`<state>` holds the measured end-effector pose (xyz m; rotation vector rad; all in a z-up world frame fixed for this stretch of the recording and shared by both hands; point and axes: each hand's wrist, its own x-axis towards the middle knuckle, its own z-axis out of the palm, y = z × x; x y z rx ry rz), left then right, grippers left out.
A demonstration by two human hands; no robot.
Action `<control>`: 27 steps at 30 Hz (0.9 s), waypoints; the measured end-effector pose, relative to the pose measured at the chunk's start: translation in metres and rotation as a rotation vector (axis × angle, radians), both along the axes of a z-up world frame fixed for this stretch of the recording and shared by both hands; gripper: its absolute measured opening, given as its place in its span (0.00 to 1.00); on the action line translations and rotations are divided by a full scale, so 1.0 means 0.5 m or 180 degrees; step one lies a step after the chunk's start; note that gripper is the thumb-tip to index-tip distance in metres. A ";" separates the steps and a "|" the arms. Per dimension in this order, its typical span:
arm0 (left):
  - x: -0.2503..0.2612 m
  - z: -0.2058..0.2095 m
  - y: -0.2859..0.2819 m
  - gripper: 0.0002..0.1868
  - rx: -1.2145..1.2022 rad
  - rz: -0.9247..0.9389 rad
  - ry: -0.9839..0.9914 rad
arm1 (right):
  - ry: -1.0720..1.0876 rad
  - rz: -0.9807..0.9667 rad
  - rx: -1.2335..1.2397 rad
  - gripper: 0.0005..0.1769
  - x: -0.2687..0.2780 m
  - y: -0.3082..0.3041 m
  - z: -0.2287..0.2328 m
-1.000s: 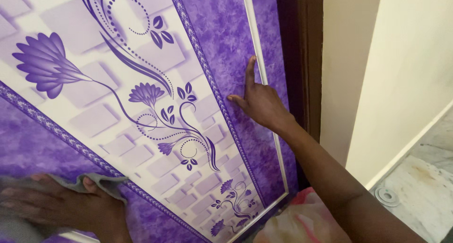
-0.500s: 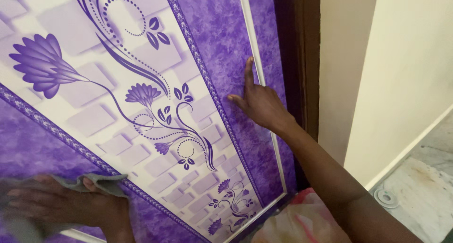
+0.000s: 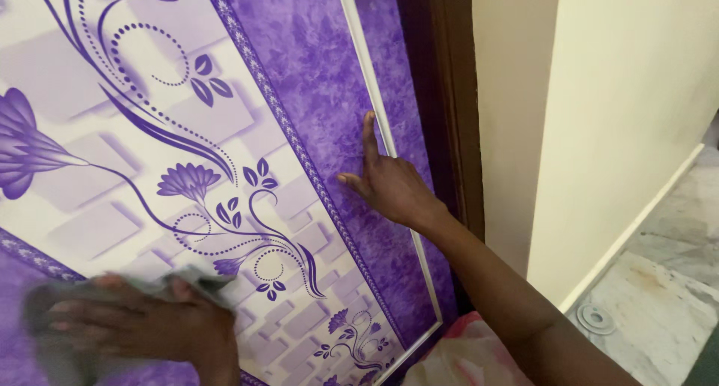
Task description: The person wipes a decorative purple and white door panel using a grey cloth, moving their hands across different sections of the floral pattern and briefly folding the cloth between actions.
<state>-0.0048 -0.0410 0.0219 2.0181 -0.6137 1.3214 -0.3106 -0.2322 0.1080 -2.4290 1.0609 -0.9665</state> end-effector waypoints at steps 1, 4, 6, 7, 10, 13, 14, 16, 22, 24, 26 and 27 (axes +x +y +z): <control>-0.034 -0.009 -0.014 0.39 0.0104 -0.0402 0.0057 | 0.0029 -0.0008 -0.0014 0.65 0.001 -0.002 -0.001; -0.104 -0.053 -0.103 0.37 0.0748 -0.0922 -0.0644 | 0.0067 -0.0022 -0.0094 0.66 0.005 -0.005 -0.007; -0.173 -0.110 -0.156 0.37 0.1509 -0.1489 -0.0653 | 0.0059 -0.0035 -0.0158 0.66 0.009 -0.005 -0.008; -0.203 -0.131 -0.177 0.34 0.1958 -0.1809 -0.0902 | 0.0011 -0.0034 -0.0308 0.66 0.010 -0.004 -0.007; -0.274 -0.157 -0.213 0.34 0.3044 -0.2173 -0.1204 | 0.0004 -0.0031 -0.0340 0.66 0.008 0.004 0.004; -0.295 -0.151 -0.200 0.34 0.2989 -0.2517 -0.1189 | 0.0099 -0.0068 -0.0144 0.66 -0.003 0.016 0.021; -0.282 -0.141 -0.193 0.34 0.2803 -0.3045 -0.0209 | 0.0139 -0.0099 -0.0079 0.65 -0.009 0.017 0.027; -0.237 -0.116 -0.186 0.34 0.2693 -0.2985 -0.0215 | 0.0071 -0.0078 -0.0061 0.61 -0.026 0.018 0.037; -0.044 -0.019 -0.008 0.38 0.1724 -0.1180 -0.1000 | -0.0320 -0.0013 -0.0440 0.50 -0.087 0.013 0.045; -0.003 0.020 0.066 0.37 0.1383 -0.0876 -0.0410 | -0.0183 -0.0114 -0.0427 0.48 -0.104 0.015 0.056; 0.015 0.038 0.098 0.35 0.1097 -0.0654 -0.0277 | -0.0410 -0.0187 -0.0480 0.37 -0.116 0.030 0.066; 0.020 0.042 0.100 0.35 0.0867 -0.0551 -0.0366 | -0.0410 -0.0110 -0.0457 0.37 -0.115 0.045 0.066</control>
